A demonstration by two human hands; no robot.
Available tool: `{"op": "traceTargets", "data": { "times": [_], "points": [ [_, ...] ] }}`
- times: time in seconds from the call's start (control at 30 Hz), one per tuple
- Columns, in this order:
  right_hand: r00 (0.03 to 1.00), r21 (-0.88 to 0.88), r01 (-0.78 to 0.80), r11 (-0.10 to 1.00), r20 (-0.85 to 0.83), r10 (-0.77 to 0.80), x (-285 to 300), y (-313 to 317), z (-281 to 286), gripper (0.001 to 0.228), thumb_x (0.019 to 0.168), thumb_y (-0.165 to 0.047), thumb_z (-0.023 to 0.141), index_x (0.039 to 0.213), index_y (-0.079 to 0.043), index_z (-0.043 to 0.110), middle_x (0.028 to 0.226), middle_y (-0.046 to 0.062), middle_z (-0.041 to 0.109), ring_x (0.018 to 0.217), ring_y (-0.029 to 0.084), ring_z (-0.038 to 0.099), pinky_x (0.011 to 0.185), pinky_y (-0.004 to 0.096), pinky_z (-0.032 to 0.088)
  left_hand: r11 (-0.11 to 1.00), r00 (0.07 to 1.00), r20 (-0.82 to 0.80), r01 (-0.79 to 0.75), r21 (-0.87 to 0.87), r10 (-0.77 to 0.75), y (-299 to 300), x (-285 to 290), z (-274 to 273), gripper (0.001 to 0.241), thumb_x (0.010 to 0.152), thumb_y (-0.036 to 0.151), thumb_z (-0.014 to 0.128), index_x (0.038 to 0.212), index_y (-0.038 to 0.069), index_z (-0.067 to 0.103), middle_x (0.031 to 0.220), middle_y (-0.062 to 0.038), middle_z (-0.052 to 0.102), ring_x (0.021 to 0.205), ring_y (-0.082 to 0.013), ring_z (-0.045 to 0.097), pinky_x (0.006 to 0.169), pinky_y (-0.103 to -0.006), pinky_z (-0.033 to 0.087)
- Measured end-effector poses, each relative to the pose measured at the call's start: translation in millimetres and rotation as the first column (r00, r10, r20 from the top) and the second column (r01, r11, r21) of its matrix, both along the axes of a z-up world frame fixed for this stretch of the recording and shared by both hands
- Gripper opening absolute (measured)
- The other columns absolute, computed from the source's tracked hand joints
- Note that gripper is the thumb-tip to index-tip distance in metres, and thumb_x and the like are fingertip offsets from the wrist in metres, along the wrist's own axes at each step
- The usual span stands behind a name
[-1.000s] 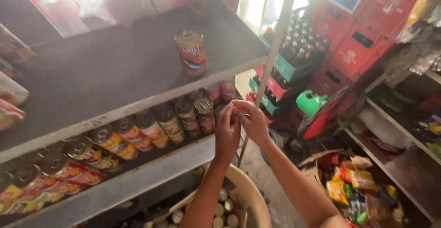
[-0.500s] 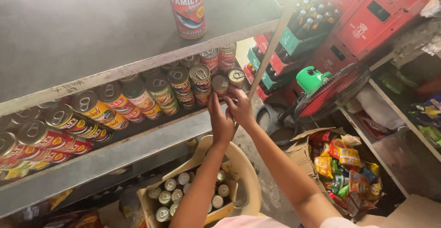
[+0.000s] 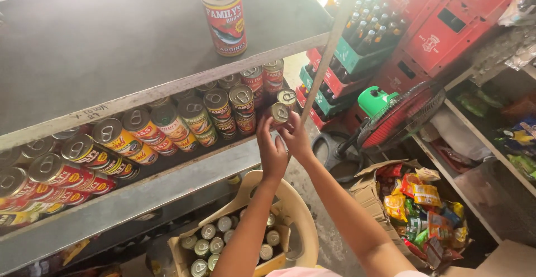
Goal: Organizing and stocking various canned goods onto retail shelves in a grocery store.
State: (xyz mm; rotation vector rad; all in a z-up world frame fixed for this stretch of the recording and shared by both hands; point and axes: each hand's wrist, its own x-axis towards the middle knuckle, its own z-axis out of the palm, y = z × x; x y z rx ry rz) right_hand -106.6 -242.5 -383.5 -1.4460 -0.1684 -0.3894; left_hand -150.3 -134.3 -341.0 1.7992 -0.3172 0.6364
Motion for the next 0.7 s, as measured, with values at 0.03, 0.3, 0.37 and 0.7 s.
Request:
{"op": "traceTargets", "data": {
  "times": [0.03,0.3,0.37,0.7],
  "points": [
    [1.0,0.0,0.002,1.0,0.002,-0.002,-6,2,8,0.055,0.092,0.004,0.065,0.142,-0.004,0.043,0.127,0.006,0.061,0.119,0.017,0.065,0.101,0.033,0.055,1.0,1.0,0.002,0.002,0.0,-0.002,0,-4,7,0.065,0.088,-0.01,0.055,0.15,0.001,0.04,0.156,-0.025,0.04,0.149,-0.0435,0.037,0.122,-0.0499,0.031],
    [0.999,0.158,-0.021,0.987,-0.034,0.027,-39,-3,57,0.05,0.095,0.002,0.07,0.141,-0.005,0.051,0.126,0.008,0.066,0.118,0.017,0.066,0.099,0.031,0.056,0.999,1.0,-0.002,0.023,0.028,-0.023,10,-18,40,0.06,0.093,-0.006,0.052,0.152,0.002,0.045,0.154,-0.019,0.049,0.145,-0.0361,0.046,0.121,-0.0464,0.037],
    [0.999,0.174,-0.046,0.984,0.032,0.041,-49,-2,79,0.053,0.094,0.003,0.072,0.141,-0.006,0.049,0.131,0.007,0.061,0.123,0.017,0.063,0.101,0.031,0.055,0.998,0.997,0.05,0.062,0.028,-0.063,14,-21,55,0.057,0.096,-0.003,0.053,0.153,0.001,0.043,0.155,-0.02,0.047,0.147,-0.037,0.044,0.121,-0.0467,0.035],
    [0.935,0.046,-0.173,0.984,0.321,0.149,-64,13,270,0.054,0.099,-0.003,0.066,0.147,-0.001,0.041,0.139,0.012,0.059,0.128,0.02,0.063,0.104,0.033,0.055,0.976,0.884,0.424,0.138,0.168,-0.198,59,-13,232,0.047,0.104,0.007,0.056,0.15,0.0,0.05,0.154,-0.02,0.053,0.144,-0.0374,0.051,0.118,-0.0438,0.043]
  ]
}}
